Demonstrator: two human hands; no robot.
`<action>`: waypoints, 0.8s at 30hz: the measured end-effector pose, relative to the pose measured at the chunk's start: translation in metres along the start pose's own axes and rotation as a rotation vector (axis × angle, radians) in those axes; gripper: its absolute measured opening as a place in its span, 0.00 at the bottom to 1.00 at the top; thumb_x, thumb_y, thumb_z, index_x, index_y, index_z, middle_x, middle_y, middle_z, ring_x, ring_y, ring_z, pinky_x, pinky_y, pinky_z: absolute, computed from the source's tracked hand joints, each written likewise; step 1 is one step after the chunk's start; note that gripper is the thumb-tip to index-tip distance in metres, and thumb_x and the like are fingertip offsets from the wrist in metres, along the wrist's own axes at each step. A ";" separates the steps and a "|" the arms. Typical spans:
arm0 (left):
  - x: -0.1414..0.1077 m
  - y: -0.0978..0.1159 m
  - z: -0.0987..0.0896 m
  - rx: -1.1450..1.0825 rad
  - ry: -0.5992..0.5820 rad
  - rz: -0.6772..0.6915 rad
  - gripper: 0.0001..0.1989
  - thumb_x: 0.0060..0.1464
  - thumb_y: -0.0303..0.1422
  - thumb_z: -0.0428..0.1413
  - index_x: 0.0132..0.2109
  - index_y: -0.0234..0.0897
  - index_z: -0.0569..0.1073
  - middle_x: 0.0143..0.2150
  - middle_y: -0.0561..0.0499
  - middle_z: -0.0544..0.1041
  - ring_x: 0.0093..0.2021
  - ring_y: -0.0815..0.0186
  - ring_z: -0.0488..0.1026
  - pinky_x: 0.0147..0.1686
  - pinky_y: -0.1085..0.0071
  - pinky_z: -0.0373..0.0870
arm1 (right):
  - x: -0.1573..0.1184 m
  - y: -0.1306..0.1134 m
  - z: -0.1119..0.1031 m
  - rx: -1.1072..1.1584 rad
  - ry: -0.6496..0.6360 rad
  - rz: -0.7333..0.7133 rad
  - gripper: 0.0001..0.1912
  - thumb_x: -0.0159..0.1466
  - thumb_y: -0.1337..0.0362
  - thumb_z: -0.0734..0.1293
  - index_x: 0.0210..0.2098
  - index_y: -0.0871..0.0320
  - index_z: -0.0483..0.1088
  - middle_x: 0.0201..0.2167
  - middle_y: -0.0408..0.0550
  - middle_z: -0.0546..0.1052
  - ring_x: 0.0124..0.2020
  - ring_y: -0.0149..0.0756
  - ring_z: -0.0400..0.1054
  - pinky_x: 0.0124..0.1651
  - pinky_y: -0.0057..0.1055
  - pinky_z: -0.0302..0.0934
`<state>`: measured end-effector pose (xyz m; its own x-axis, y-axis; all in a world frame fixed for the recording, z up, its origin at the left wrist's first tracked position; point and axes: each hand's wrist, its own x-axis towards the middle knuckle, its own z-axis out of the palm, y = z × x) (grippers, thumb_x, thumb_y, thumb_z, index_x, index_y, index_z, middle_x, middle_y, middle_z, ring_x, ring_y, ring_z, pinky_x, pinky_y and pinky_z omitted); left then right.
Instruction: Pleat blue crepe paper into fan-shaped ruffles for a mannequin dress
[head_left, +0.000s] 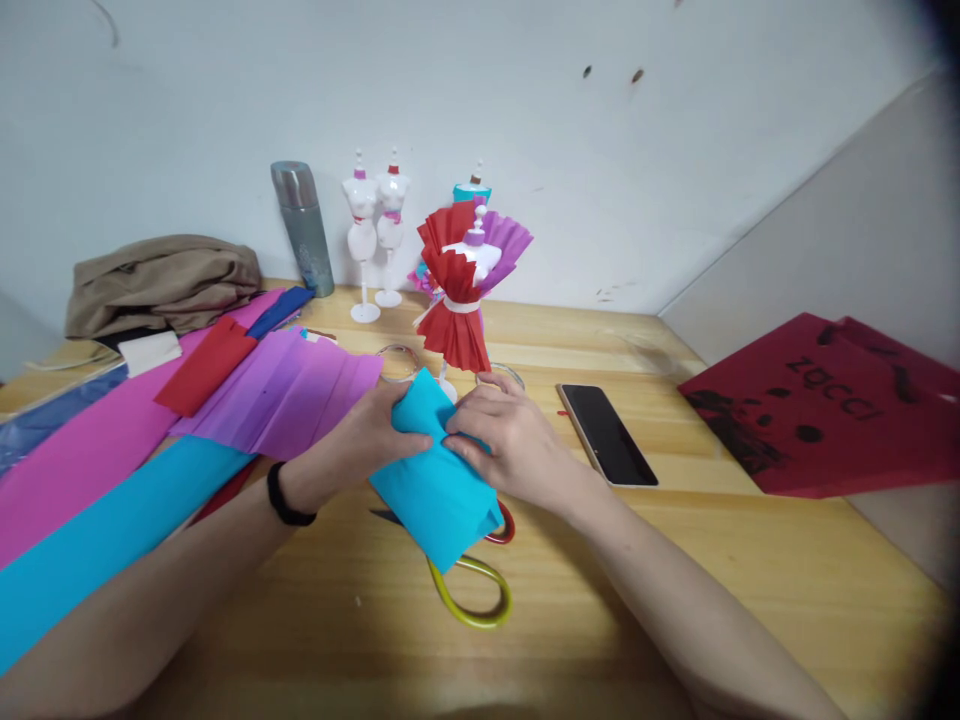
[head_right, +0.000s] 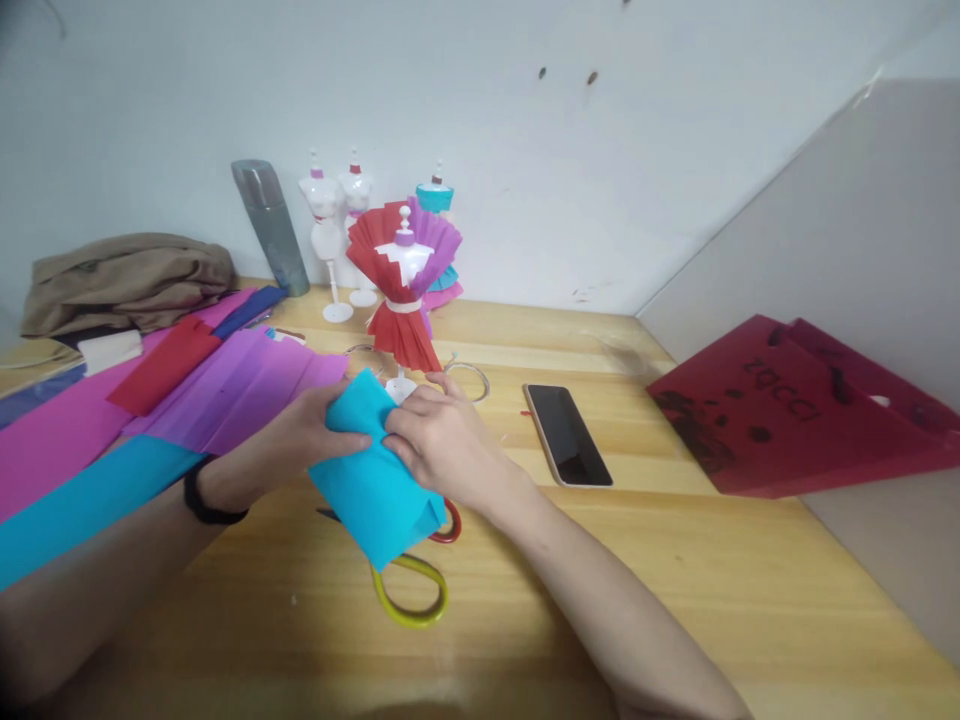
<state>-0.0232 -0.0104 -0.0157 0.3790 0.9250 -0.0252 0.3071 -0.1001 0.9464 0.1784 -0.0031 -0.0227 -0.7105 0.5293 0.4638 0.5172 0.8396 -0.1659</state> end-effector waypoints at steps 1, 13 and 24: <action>0.000 0.001 0.000 -0.003 0.001 -0.001 0.14 0.41 0.32 0.58 0.38 0.35 0.72 0.31 0.53 0.73 0.34 0.64 0.69 0.29 0.72 0.67 | 0.000 -0.001 0.000 -0.038 -0.007 -0.016 0.12 0.67 0.61 0.61 0.30 0.58 0.71 0.27 0.47 0.75 0.33 0.36 0.68 0.56 0.45 0.52; 0.007 -0.009 -0.004 -0.071 -0.050 0.000 0.15 0.40 0.35 0.60 0.38 0.35 0.70 0.31 0.53 0.72 0.33 0.64 0.68 0.30 0.70 0.66 | 0.001 -0.003 0.007 -0.140 0.050 -0.130 0.11 0.66 0.72 0.58 0.32 0.58 0.70 0.28 0.47 0.76 0.35 0.35 0.69 0.60 0.45 0.51; 0.002 0.000 -0.009 -0.048 -0.117 0.025 0.13 0.43 0.32 0.60 0.39 0.34 0.72 0.33 0.53 0.74 0.34 0.66 0.68 0.31 0.73 0.65 | 0.002 -0.001 0.003 -0.043 0.035 -0.111 0.10 0.65 0.71 0.58 0.35 0.57 0.70 0.29 0.46 0.75 0.34 0.35 0.69 0.58 0.44 0.54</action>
<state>-0.0300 -0.0051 -0.0131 0.4861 0.8731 -0.0364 0.2552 -0.1020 0.9615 0.1749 -0.0026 -0.0242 -0.7477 0.4281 0.5077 0.4567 0.8865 -0.0748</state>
